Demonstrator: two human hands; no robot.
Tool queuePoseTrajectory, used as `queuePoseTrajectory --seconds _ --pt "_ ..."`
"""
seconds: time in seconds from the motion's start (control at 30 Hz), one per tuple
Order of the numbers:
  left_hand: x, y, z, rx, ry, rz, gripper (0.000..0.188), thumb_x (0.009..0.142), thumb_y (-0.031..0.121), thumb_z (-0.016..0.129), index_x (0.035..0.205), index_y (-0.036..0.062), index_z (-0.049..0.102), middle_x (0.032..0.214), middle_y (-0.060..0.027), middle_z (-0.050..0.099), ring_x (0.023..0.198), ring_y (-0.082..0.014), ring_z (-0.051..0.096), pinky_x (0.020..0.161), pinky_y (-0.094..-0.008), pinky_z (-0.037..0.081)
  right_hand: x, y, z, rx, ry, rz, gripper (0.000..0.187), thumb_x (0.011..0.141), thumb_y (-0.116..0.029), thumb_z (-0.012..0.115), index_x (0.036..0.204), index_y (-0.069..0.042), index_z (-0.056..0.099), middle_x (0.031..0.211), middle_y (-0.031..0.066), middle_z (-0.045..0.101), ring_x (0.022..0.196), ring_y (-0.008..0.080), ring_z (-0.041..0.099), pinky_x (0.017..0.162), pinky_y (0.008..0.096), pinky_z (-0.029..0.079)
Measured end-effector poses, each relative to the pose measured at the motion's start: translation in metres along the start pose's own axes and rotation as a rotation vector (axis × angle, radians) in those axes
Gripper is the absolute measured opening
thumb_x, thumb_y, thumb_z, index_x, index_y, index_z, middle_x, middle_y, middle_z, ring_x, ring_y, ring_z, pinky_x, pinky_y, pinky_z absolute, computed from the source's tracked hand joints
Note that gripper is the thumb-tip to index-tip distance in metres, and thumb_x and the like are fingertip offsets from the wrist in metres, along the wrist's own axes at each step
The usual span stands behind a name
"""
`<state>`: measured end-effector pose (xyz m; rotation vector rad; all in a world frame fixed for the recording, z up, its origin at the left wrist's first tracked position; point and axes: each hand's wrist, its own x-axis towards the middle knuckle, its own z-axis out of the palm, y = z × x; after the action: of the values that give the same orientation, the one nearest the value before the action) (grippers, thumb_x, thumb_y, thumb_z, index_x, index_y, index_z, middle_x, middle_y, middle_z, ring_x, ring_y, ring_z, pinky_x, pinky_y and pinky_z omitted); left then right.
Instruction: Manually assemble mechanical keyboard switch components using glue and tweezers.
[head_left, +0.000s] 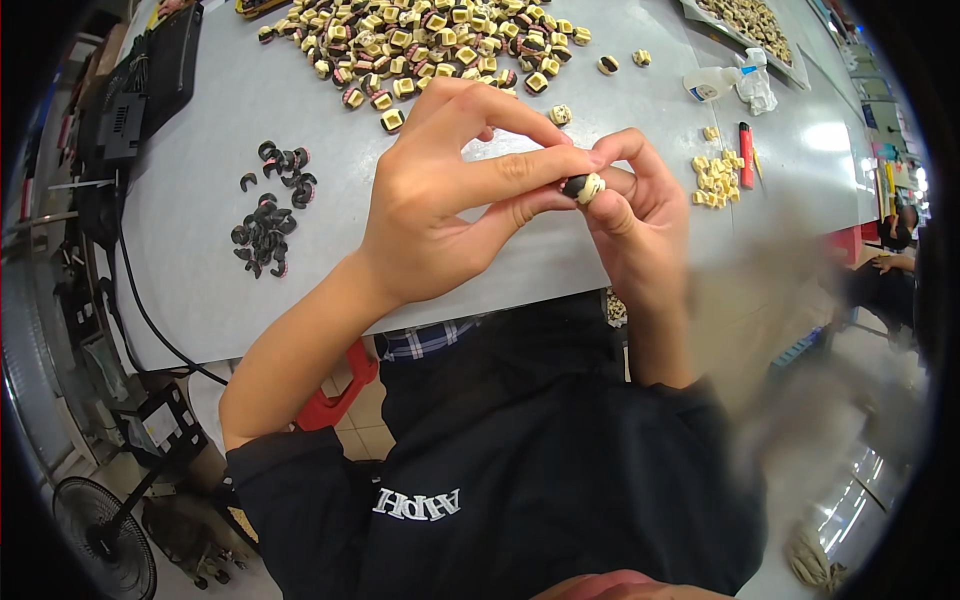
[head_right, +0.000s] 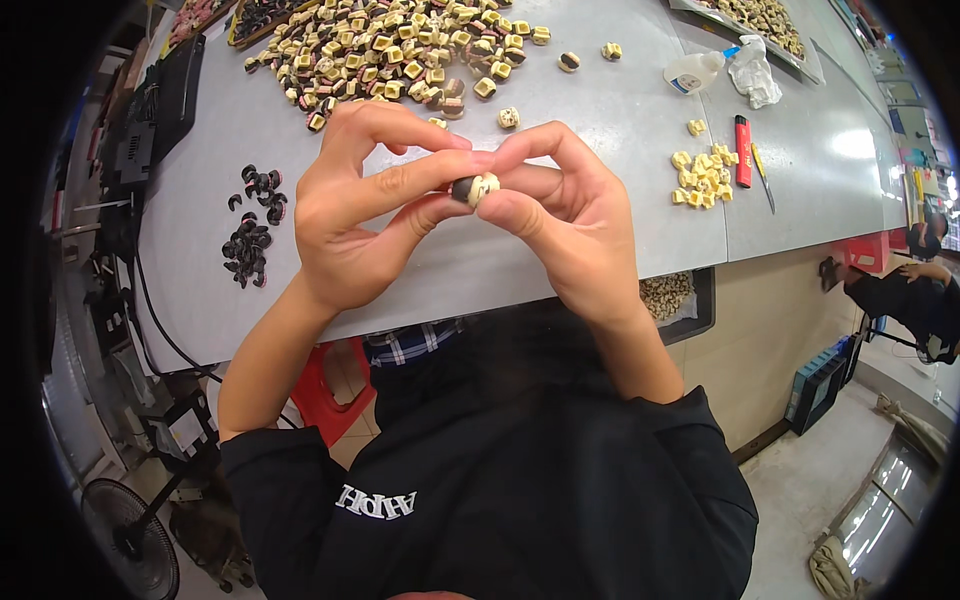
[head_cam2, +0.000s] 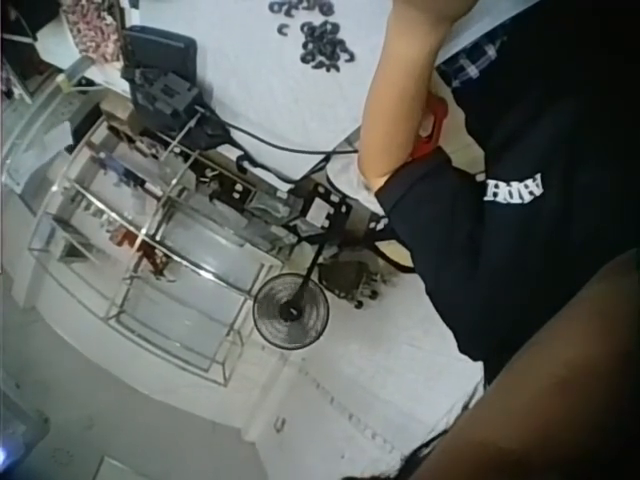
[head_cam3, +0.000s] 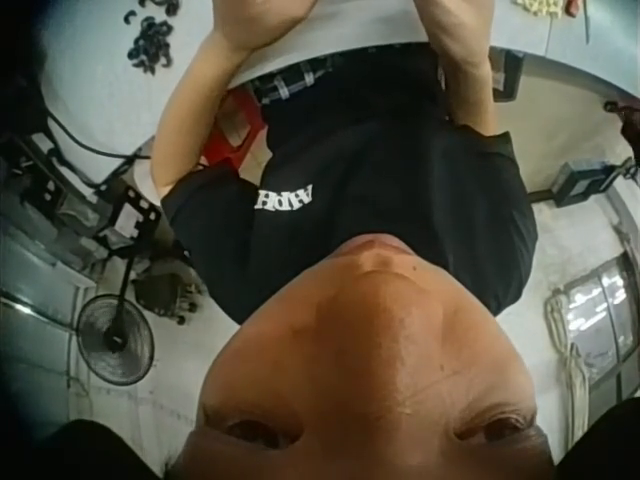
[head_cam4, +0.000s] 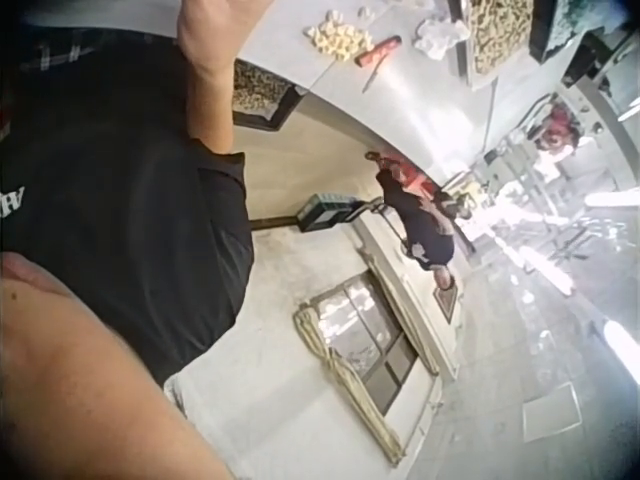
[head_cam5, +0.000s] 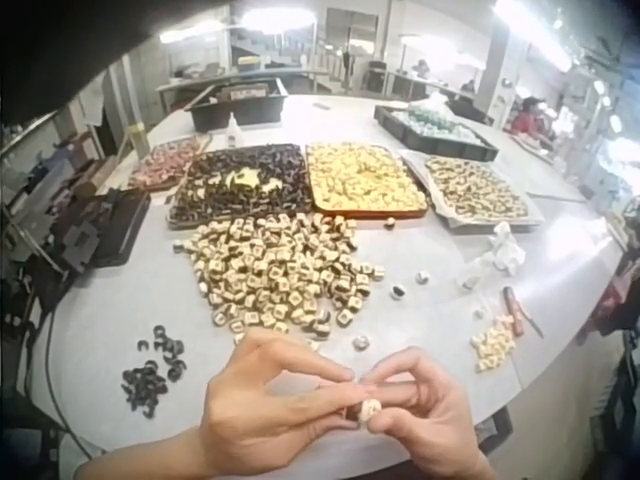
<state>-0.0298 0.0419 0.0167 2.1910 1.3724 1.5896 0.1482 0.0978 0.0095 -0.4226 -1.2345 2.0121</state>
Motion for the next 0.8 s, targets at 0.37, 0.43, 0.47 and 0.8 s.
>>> queuePoseTrajectory --seconds 0.37,0.43,0.47,0.8 --pt "-0.0030 -0.0032 -0.0003 -0.218 -0.065 -0.159 0.029 0.071 0.007 0.073 0.100 0.0067 0.071 0.101 -0.0070 0.063 0.091 -0.0187 0.053 0.071 -0.0281 0.041 0.0042 0.0067 0.0005 0.167 0.012 0.032 0.016 0.082 -0.006 0.067 0.094 0.000 0.058 0.096 0.0080 0.062 0.093 0.0149 0.059 0.088 0.0304 0.045" --pt "-0.0045 -0.0039 -0.0001 -0.261 -0.077 -0.186 0.029 0.072 0.007 0.072 0.101 0.0064 0.070 0.102 -0.0076 0.062 0.091 -0.0187 0.053 0.071 -0.0281 0.041 0.0046 0.0066 -0.0006 0.176 -0.005 0.047 0.016 0.082 -0.007 0.067 0.094 0.000 0.058 0.096 0.0080 0.062 0.094 0.0149 0.059 0.088 0.0302 0.045" --pt "-0.0052 -0.0041 0.0003 -0.304 -0.088 -0.212 0.028 0.073 0.007 0.072 0.102 0.0061 0.070 0.103 -0.0083 0.062 0.092 -0.0186 0.053 0.071 -0.0280 0.041 0.0046 0.0061 -0.0015 0.183 -0.022 0.061 0.016 0.082 -0.007 0.067 0.094 0.000 0.058 0.096 0.0079 0.062 0.094 0.0148 0.059 0.088 0.0301 0.044" --pt "-0.0046 -0.0038 0.0007 -0.377 -0.102 -0.255 0.029 0.074 0.009 0.071 0.103 0.0050 0.069 0.106 -0.0100 0.062 0.093 -0.0196 0.053 0.071 -0.0288 0.042 0.0041 0.0032 0.0006 0.287 -0.034 0.169 0.016 0.083 -0.009 0.066 0.094 -0.001 0.059 0.099 0.0072 0.061 0.095 0.0154 0.057 0.089 0.0312 0.044"
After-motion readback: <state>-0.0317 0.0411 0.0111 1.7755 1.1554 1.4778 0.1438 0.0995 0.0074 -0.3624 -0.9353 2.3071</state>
